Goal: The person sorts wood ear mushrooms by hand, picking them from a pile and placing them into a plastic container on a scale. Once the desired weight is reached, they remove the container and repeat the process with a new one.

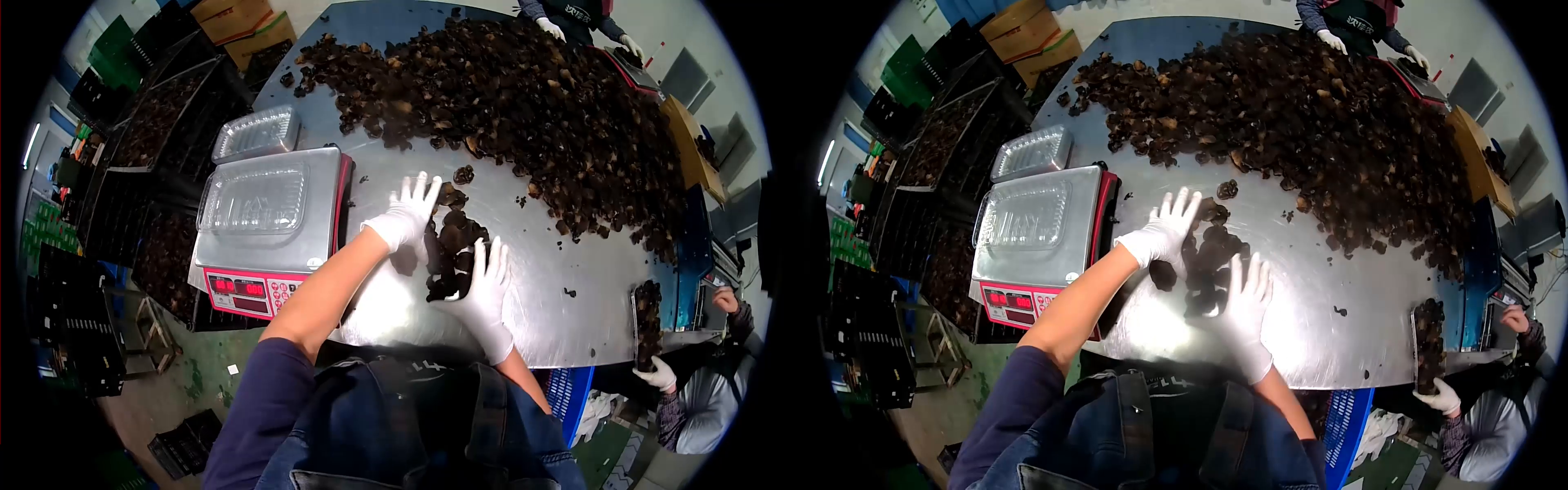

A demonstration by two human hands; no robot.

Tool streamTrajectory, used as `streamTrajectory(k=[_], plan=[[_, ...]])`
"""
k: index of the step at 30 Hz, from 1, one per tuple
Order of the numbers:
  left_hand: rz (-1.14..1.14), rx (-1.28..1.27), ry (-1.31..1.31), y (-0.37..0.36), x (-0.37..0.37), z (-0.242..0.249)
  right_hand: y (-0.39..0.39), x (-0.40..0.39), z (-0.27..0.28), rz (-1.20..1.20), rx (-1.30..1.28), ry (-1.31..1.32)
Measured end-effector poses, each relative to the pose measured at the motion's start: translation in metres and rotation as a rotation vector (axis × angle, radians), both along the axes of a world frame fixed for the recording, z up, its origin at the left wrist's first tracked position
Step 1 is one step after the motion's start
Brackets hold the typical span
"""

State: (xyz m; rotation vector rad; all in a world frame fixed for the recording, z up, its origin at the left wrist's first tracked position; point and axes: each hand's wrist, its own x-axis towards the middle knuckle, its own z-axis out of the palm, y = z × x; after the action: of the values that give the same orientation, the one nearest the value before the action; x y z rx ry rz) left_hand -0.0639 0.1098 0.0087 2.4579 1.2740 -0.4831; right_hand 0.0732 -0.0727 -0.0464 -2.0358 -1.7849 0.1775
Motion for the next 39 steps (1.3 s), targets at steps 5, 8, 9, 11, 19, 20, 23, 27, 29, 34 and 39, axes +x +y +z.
streamTrajectory(k=[5, 8, 9, 11, 19, 20, 23, 27, 29, 34, 39], plan=[[-0.272, -0.051, -0.131, 0.005, -0.006, 0.001, -0.003, -0.008, -0.001, -0.008, 0.035, -0.011], [-0.346, -0.058, -0.209, 0.0, -0.012, -0.003, 0.025, 0.007, 0.008, -0.134, -0.016, 0.05], [-0.333, -0.034, -0.223, -0.004, -0.011, -0.004, 0.032, 0.011, 0.013, -0.105, -0.045, 0.051], [-0.289, 0.039, -0.259, -0.012, -0.005, -0.013, 0.044, 0.017, 0.016, -0.069, -0.073, 0.047], [-0.097, 0.078, -0.609, -0.057, 0.002, -0.008, 0.045, 0.016, -0.001, 0.049, 0.065, 0.302], [-0.089, 0.081, -0.611, -0.063, 0.003, -0.016, 0.043, 0.014, -0.005, 0.043, 0.108, 0.386], [0.135, -0.081, -0.754, -0.067, 0.01, -0.042, 0.04, 0.01, 0.001, 0.049, 0.201, 0.46], [0.129, -0.017, -0.998, -0.072, 0.013, -0.033, 0.039, 0.006, 0.01, 0.06, 0.38, 0.426], [0.122, 0.05, -1.013, -0.07, 0.007, -0.015, 0.042, -0.002, 0.038, 0.097, 0.393, 0.448], [0.146, 0.17, -1.056, -0.053, -0.071, 0.075, 0.084, -0.054, 0.107, 0.289, 0.375, 0.411], [0.4, 0.338, -0.934, -0.025, -0.186, 0.124, 0.156, -0.169, 0.141, 0.538, 0.446, 0.504]])
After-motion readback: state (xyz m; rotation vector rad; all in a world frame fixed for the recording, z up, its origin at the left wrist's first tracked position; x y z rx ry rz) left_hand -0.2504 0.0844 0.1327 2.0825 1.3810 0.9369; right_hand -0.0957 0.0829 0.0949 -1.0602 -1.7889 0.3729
